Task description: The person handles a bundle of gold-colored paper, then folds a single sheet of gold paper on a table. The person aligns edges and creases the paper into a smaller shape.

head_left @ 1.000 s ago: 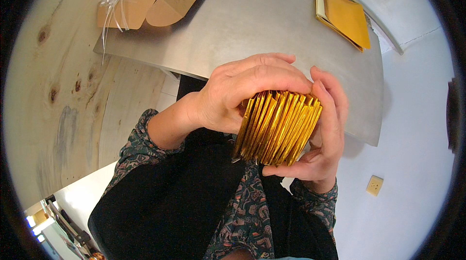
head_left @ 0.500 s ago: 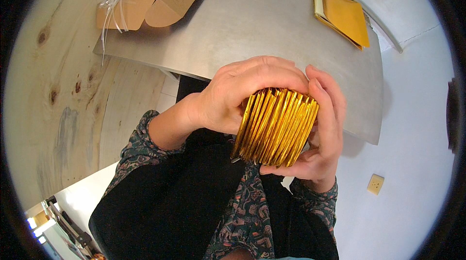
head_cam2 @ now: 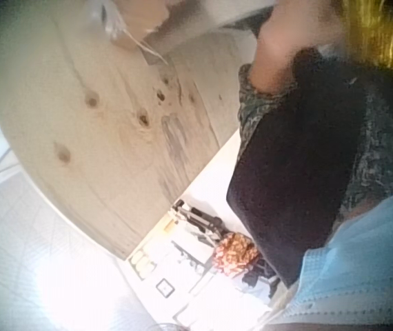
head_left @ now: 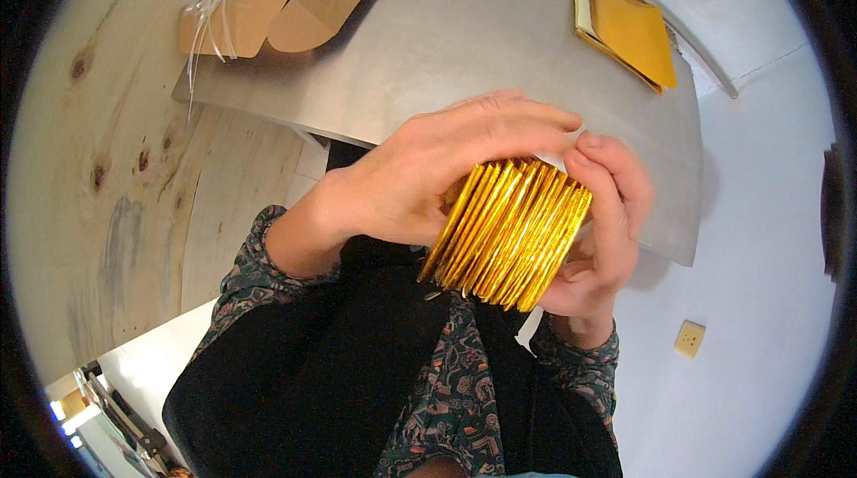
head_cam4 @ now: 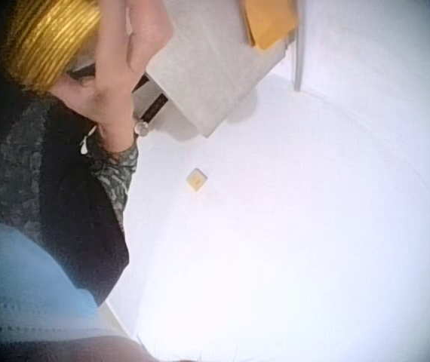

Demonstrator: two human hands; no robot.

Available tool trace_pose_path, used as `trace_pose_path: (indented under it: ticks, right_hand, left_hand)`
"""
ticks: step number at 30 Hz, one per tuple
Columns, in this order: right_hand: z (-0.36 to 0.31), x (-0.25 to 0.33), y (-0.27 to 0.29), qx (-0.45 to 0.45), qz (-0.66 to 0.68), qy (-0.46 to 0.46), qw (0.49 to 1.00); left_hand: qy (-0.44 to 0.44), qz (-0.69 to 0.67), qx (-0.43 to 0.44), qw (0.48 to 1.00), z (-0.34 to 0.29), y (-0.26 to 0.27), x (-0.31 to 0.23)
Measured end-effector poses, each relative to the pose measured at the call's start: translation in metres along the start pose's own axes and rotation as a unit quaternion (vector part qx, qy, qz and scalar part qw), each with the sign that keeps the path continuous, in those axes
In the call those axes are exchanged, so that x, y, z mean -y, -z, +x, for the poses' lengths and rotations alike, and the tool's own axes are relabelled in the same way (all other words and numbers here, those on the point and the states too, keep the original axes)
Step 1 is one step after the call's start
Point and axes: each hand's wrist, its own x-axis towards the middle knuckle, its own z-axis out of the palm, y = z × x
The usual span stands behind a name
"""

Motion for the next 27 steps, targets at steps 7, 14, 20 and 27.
trace_pose_path:
  ticks: [7,14,20,27]
  right_hand:
    - [0.002,-0.005,-0.011,-0.04,0.045,-0.006,0.998]
    - [0.0,-0.003,-0.009,-0.056,0.003,0.025,0.998]
    - [-0.006,-0.004,-0.005,-0.06,-0.022,0.037,0.997]
    - [-0.004,-0.006,-0.014,-0.066,-0.007,0.019,0.998]
  left_hand:
    - [0.011,-0.003,0.061,0.998,0.002,0.008,-0.004]
    - [0.033,0.041,0.084,0.995,0.001,0.01,-0.024]
    - [0.013,0.049,0.074,0.996,0.003,0.008,-0.027]
    - [0.006,0.017,0.046,0.999,0.004,0.007,-0.019]
